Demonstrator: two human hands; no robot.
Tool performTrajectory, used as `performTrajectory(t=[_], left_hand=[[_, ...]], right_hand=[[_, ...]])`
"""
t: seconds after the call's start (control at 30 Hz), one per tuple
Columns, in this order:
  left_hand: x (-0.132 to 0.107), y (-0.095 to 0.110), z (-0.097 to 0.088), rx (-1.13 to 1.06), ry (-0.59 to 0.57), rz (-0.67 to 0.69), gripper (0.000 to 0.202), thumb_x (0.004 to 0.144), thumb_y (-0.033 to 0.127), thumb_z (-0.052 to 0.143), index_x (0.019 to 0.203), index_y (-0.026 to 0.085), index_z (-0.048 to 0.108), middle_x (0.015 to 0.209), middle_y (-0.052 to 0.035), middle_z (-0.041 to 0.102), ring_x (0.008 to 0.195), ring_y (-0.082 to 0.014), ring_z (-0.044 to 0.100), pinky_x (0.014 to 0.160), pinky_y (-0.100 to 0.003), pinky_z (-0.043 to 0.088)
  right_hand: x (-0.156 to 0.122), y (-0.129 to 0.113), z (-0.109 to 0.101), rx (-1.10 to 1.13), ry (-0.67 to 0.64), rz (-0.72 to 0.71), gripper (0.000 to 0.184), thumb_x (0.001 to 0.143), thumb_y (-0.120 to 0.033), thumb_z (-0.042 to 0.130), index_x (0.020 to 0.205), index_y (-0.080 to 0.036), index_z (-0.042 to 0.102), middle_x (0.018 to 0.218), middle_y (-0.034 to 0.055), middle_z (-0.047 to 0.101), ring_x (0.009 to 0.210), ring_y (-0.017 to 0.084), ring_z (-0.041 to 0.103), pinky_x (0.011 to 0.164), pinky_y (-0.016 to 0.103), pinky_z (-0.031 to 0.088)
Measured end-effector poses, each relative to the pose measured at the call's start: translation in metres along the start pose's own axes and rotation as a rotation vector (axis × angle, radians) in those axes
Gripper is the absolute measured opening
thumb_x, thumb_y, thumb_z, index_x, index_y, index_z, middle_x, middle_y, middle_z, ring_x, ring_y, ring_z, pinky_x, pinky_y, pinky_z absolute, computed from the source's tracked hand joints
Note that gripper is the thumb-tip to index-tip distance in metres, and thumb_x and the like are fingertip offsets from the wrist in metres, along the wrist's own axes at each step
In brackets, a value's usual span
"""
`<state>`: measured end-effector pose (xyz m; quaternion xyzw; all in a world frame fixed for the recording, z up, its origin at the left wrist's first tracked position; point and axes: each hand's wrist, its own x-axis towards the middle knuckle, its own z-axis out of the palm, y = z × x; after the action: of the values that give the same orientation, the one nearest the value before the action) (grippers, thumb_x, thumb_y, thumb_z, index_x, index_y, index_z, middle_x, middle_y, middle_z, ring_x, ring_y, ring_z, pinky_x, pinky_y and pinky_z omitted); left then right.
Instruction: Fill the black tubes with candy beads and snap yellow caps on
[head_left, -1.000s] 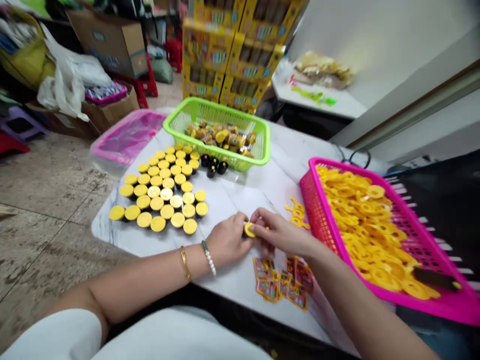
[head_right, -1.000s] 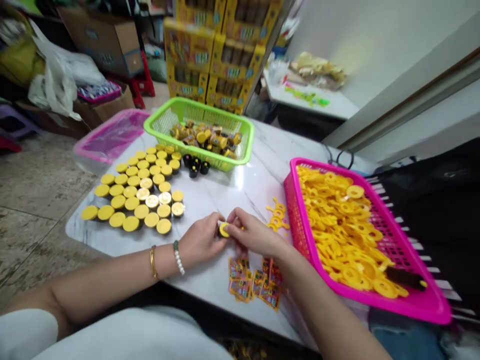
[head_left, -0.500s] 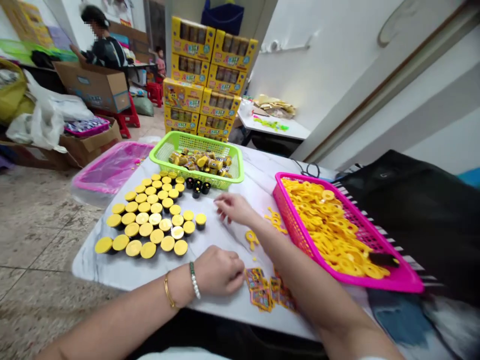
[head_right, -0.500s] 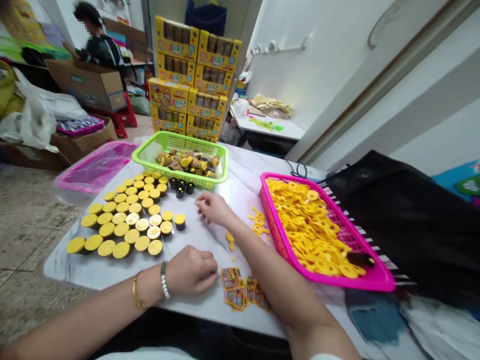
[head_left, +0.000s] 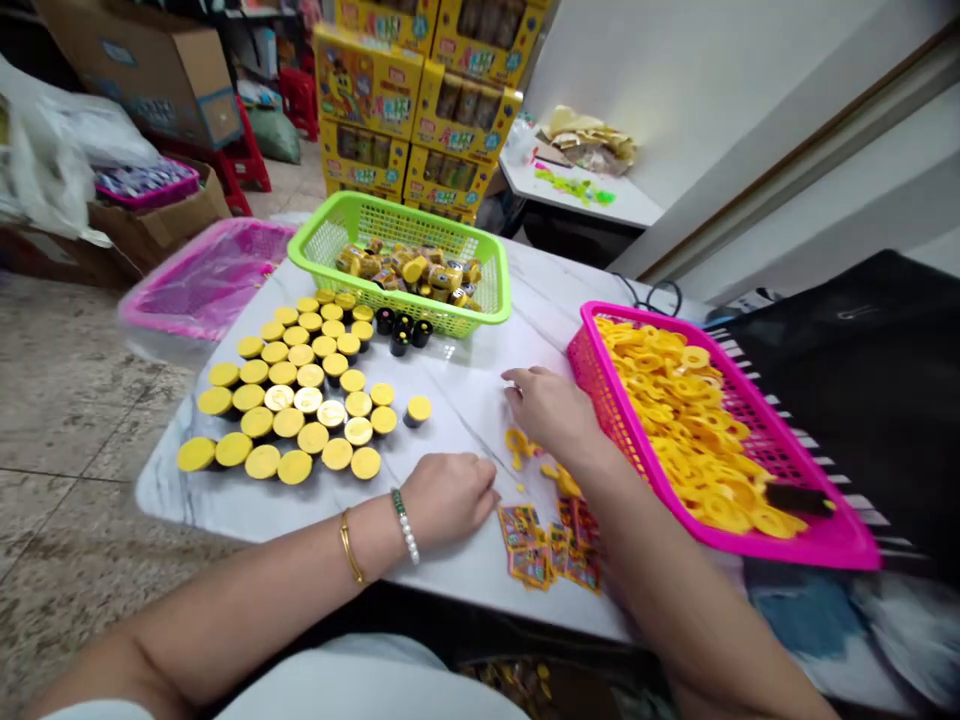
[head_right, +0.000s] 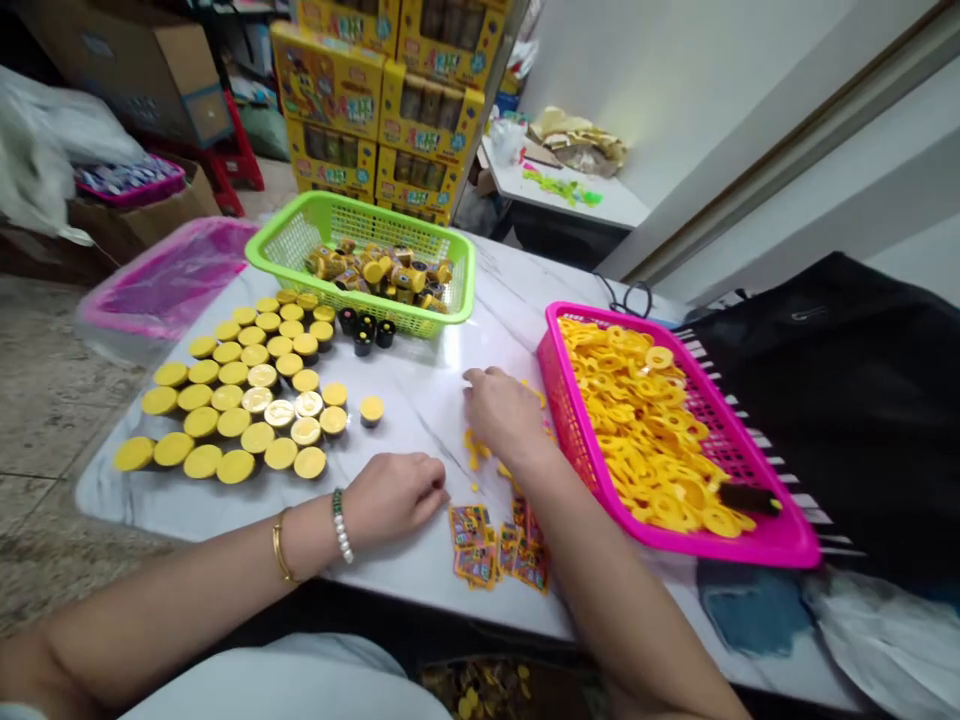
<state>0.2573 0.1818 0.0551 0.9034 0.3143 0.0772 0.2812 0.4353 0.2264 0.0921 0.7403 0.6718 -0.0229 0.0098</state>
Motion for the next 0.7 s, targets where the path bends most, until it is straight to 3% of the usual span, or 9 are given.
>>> performTrajectory(t=[0.1, 0.23, 0.4, 0.57, 0.7], left_hand=[[0.002, -0.003, 0.001, -0.023, 0.019, -0.005, 0.017, 0.09, 0.031, 0.054, 0.093, 0.017, 0.063, 0.09, -0.0078, 0.071, 0.081, -0.0217, 0.066, 0.07, -0.03, 0.05], [0.004, -0.007, 0.003, -0.037, 0.042, 0.007, 0.017, 0.089, 0.032, 0.056, 0.09, 0.017, 0.065, 0.088, -0.0072, 0.072, 0.08, -0.0218, 0.067, 0.07, -0.03, 0.05], [0.004, -0.007, 0.005, -0.063, 0.05, 0.005, 0.016, 0.088, 0.033, 0.057, 0.088, 0.018, 0.064, 0.087, -0.0066, 0.072, 0.081, -0.0214, 0.066, 0.07, -0.03, 0.05], [0.004, -0.006, 0.003, -0.149, 0.093, -0.051, 0.012, 0.089, 0.028, 0.053, 0.086, 0.018, 0.06, 0.086, -0.0071, 0.071, 0.08, -0.022, 0.067, 0.071, -0.031, 0.05], [0.004, -0.005, 0.003, -0.242, 0.249, -0.238, 0.019, 0.088, 0.02, 0.046, 0.106, 0.015, 0.05, 0.076, -0.0072, 0.067, 0.07, -0.0227, 0.065, 0.065, -0.033, 0.049]], right_hand=[[0.026, -0.029, -0.002, 0.235, 0.08, -0.155, 0.034, 0.092, -0.032, 0.052, 0.121, -0.022, 0.067, 0.102, 0.009, 0.075, 0.096, 0.025, 0.068, 0.085, 0.034, 0.048], [0.063, -0.06, 0.011, 0.467, 0.059, -0.073, 0.043, 0.082, -0.046, 0.064, 0.109, -0.014, 0.071, 0.081, 0.0091, 0.075, 0.08, 0.024, 0.068, 0.073, 0.032, 0.049], [0.09, -0.078, 0.03, 0.494, 0.09, -0.084, 0.032, 0.081, -0.039, 0.064, 0.099, -0.014, 0.074, 0.078, 0.0109, 0.074, 0.072, 0.023, 0.065, 0.063, 0.029, 0.045], [0.087, -0.074, 0.027, 0.505, 0.114, -0.102, 0.03, 0.083, -0.038, 0.059, 0.1, -0.018, 0.073, 0.086, 0.0085, 0.074, 0.075, 0.021, 0.062, 0.065, 0.027, 0.042], [0.052, -0.05, 0.023, 0.492, 0.073, -0.098, 0.025, 0.08, -0.033, 0.06, 0.095, -0.017, 0.072, 0.079, 0.0059, 0.071, 0.072, 0.018, 0.059, 0.065, 0.026, 0.04]])
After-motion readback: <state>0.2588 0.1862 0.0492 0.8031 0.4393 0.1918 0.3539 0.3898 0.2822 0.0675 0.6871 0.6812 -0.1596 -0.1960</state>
